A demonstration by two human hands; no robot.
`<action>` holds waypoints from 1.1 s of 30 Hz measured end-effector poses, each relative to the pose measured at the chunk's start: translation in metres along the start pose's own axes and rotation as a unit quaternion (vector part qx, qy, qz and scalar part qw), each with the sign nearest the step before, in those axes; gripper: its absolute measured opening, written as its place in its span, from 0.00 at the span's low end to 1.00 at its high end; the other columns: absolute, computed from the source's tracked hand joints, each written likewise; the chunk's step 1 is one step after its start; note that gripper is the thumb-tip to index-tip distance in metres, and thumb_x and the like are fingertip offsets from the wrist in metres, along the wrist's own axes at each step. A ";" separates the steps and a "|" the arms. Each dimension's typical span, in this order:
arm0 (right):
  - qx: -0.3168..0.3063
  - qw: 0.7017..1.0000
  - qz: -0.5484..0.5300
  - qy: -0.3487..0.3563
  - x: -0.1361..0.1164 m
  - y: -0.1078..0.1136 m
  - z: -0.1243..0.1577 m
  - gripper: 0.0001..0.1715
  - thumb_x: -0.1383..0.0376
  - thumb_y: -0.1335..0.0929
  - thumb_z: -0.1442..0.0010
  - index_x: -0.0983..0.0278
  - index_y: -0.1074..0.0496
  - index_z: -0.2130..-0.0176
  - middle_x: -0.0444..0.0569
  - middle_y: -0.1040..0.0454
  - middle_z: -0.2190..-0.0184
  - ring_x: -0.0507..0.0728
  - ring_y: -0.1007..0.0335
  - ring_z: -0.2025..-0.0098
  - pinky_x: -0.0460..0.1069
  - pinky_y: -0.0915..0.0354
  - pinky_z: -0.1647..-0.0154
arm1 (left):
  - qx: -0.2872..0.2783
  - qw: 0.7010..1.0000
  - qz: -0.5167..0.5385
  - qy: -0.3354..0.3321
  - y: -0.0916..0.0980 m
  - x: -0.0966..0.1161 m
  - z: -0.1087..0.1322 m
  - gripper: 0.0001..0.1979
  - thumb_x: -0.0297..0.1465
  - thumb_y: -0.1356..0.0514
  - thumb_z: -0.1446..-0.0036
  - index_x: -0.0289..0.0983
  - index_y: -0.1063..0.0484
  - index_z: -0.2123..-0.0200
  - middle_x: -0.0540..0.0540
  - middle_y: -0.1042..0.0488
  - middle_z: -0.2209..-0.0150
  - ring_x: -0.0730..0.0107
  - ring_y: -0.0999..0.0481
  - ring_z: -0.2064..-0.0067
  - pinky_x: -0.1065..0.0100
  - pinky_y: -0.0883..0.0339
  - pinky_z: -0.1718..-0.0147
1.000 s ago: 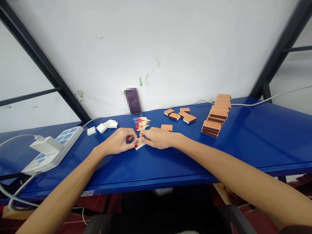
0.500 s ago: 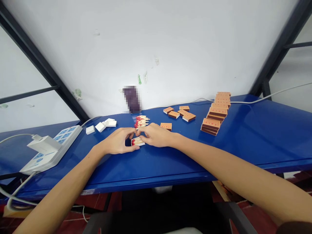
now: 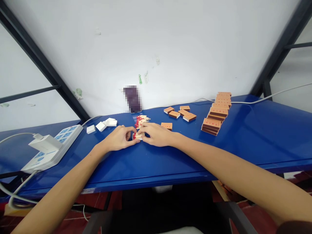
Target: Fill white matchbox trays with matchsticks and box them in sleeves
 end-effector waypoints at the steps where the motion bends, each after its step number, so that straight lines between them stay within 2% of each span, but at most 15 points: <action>1: 0.002 1.000 0.000 0.002 0.000 0.000 0.000 0.12 0.66 0.37 0.35 0.64 0.26 0.55 0.51 0.27 0.56 0.57 0.30 0.55 0.52 0.36 0.53 | 0.006 1.000 -0.004 -0.002 0.000 -0.001 0.000 0.18 0.47 0.41 0.41 0.37 0.27 0.62 0.53 0.32 0.79 0.72 0.34 0.77 0.69 0.45 0.74; 3: 0.005 1.000 0.005 0.007 0.001 0.001 0.001 0.11 0.67 0.35 0.37 0.63 0.26 0.55 0.51 0.28 0.56 0.57 0.31 0.55 0.52 0.36 0.53 | 0.029 0.999 -0.021 -0.013 0.000 -0.002 0.000 0.19 0.47 0.41 0.41 0.38 0.26 0.59 0.51 0.31 0.75 0.70 0.33 0.75 0.69 0.44 0.74; 6: 0.003 1.000 0.020 0.000 0.000 0.003 0.001 0.11 0.69 0.33 0.40 0.63 0.26 0.56 0.51 0.29 0.57 0.57 0.32 0.56 0.52 0.36 0.55 | 0.065 0.997 -0.035 -0.031 0.000 -0.004 0.000 0.21 0.48 0.40 0.42 0.39 0.26 0.53 0.47 0.28 0.65 0.67 0.29 0.67 0.67 0.39 0.69; 10: -0.004 1.000 0.021 -0.003 0.001 0.002 0.001 0.11 0.69 0.33 0.40 0.63 0.27 0.56 0.51 0.31 0.57 0.57 0.33 0.57 0.52 0.36 0.58 | 0.070 0.996 -0.005 -0.049 0.001 -0.004 0.000 0.20 0.46 0.39 0.42 0.41 0.25 0.52 0.45 0.27 0.57 0.65 0.27 0.61 0.65 0.34 0.61; 13: -0.001 1.000 0.003 0.011 0.001 0.002 0.001 0.08 0.66 0.34 0.38 0.62 0.28 0.57 0.51 0.31 0.57 0.57 0.34 0.56 0.51 0.37 0.57 | 0.069 0.996 0.008 -0.057 0.001 -0.003 0.000 0.18 0.43 0.38 0.41 0.40 0.25 0.52 0.46 0.25 0.58 0.66 0.27 0.63 0.66 0.34 0.63; 17: 0.022 1.000 -0.017 -0.008 0.002 0.006 0.000 0.03 0.69 0.36 0.38 0.63 0.33 0.62 0.47 0.32 0.64 0.54 0.38 0.64 0.49 0.41 0.63 | 0.074 0.995 0.018 -0.065 0.002 -0.002 -0.001 0.17 0.41 0.37 0.41 0.39 0.26 0.52 0.47 0.24 0.61 0.68 0.28 0.66 0.67 0.35 0.64; 22: 0.035 0.999 -0.030 -0.010 0.005 0.005 -0.003 0.07 0.74 0.38 0.42 0.63 0.39 0.67 0.44 0.35 0.69 0.53 0.41 0.67 0.48 0.44 0.65 | 0.081 0.994 0.026 -0.066 0.000 -0.002 -0.001 0.14 0.40 0.36 0.42 0.39 0.26 0.56 0.47 0.24 0.63 0.69 0.28 0.67 0.68 0.35 0.65; 33: 0.052 0.994 -0.068 -0.068 0.007 -0.003 -0.004 0.05 0.72 0.38 0.40 0.63 0.36 0.66 0.45 0.35 0.69 0.54 0.41 0.66 0.48 0.43 0.64 | 0.057 0.996 0.033 -0.053 0.000 0.000 -0.001 0.14 0.42 0.38 0.41 0.38 0.28 0.60 0.47 0.26 0.64 0.68 0.29 0.67 0.67 0.36 0.64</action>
Point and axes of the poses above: each hand's wrist, its own z-axis away from the middle knuckle, its own y-axis out of the back of the hand, x = y × z, the point moved 2 cm from there along -z, towards the middle knuckle
